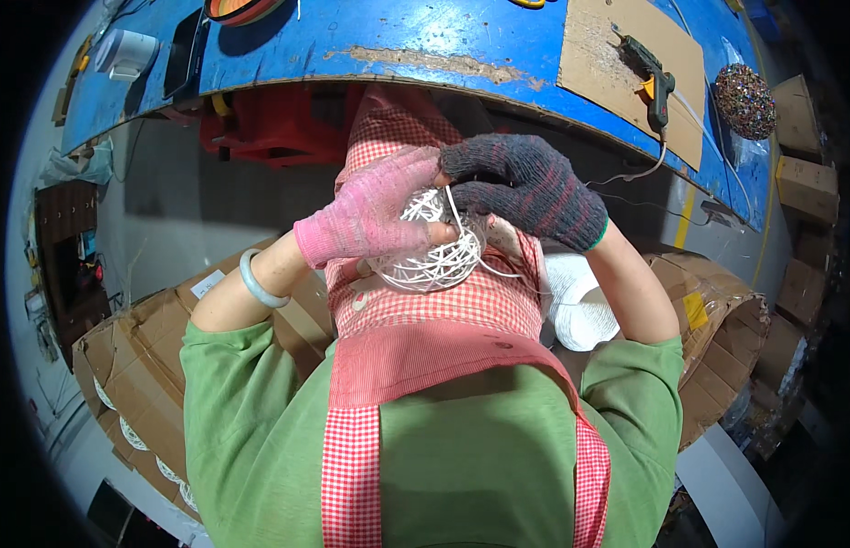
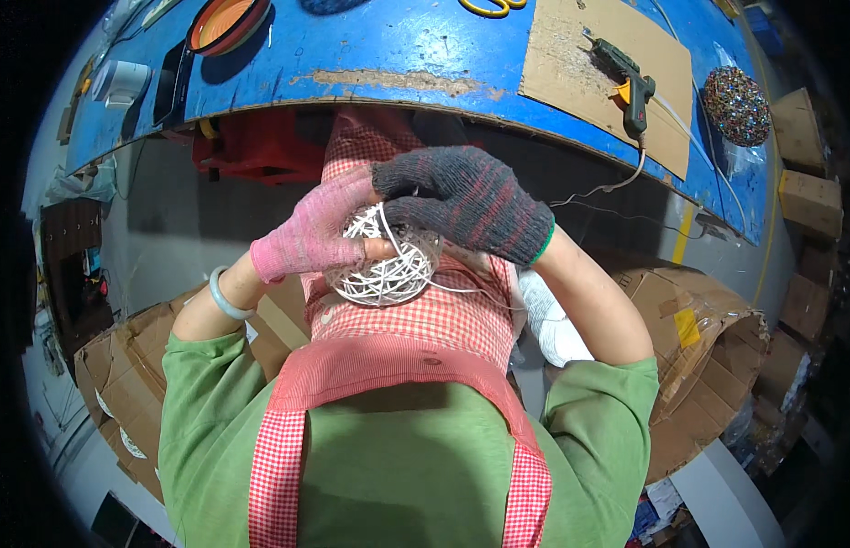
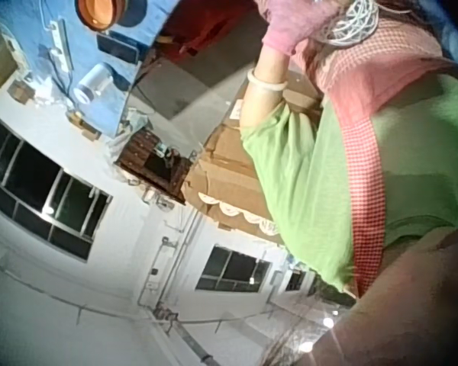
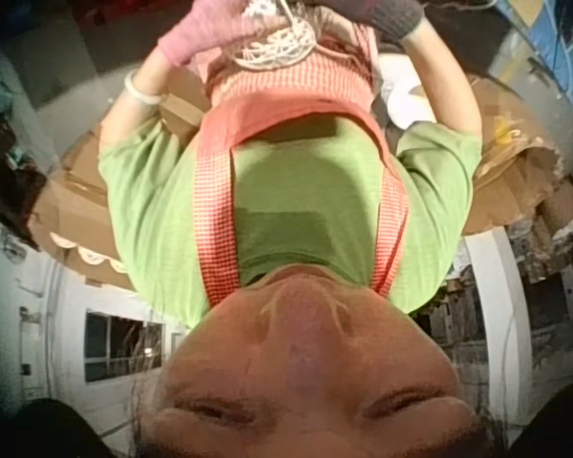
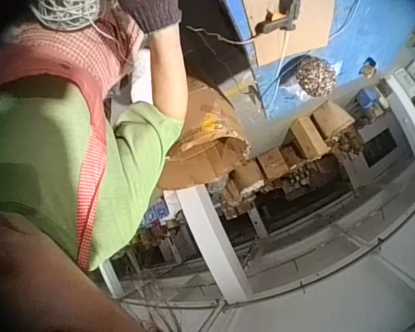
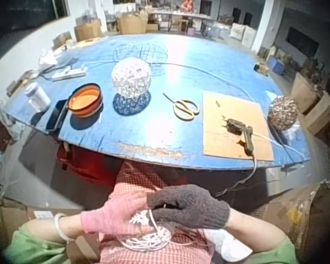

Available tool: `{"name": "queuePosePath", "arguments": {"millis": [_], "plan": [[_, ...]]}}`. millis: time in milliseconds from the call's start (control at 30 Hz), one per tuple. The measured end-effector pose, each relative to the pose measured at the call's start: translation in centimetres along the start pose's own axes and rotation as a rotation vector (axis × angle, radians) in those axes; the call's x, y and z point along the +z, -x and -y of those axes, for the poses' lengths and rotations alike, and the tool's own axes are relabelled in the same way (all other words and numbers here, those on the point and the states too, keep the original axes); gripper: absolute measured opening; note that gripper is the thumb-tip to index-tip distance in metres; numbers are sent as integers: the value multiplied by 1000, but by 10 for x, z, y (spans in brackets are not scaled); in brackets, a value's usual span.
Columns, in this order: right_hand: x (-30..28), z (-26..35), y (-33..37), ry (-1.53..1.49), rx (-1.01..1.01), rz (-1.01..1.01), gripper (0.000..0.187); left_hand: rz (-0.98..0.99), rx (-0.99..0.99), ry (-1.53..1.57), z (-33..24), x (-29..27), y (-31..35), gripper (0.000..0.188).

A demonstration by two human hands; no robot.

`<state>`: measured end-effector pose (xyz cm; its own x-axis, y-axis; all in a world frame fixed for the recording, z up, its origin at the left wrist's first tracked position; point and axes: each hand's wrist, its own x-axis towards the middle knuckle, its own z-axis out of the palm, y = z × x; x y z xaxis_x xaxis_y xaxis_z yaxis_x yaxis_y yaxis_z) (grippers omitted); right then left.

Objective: Assembling and reinforcing white woven decorative balls using a hot glue gun and cutting wire.

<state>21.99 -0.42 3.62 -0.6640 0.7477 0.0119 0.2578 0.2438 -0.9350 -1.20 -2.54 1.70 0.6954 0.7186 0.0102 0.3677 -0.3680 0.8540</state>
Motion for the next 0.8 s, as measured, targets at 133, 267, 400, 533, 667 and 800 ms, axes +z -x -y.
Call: {"name": "queuePosePath", "arguments": {"millis": [133, 267, 400, 533, 667, 800], "plan": [[-5, 4, -7, 154, -195, -37, 24, -54, 13, 20, -2, 1, 0, 56], [-10, 11, 8, 56, 4, 94, 24, 21, -70, 144, 4, -5, 4, 61], [-3, 22, 24, -560, 545, 46, 18, 1, -17, 114, 3, -8, 3, 50], [6, 13, 29, -569, 705, 126, 20, 7, -18, 127, 5, -7, 3, 56], [7, -10, 28, -320, 394, 133, 20, -3, -30, 122, 0, -6, 2, 54], [5, 1, 14, -334, 739, 89, 22, -3, 25, 19, -4, -7, -1, 53]]}}
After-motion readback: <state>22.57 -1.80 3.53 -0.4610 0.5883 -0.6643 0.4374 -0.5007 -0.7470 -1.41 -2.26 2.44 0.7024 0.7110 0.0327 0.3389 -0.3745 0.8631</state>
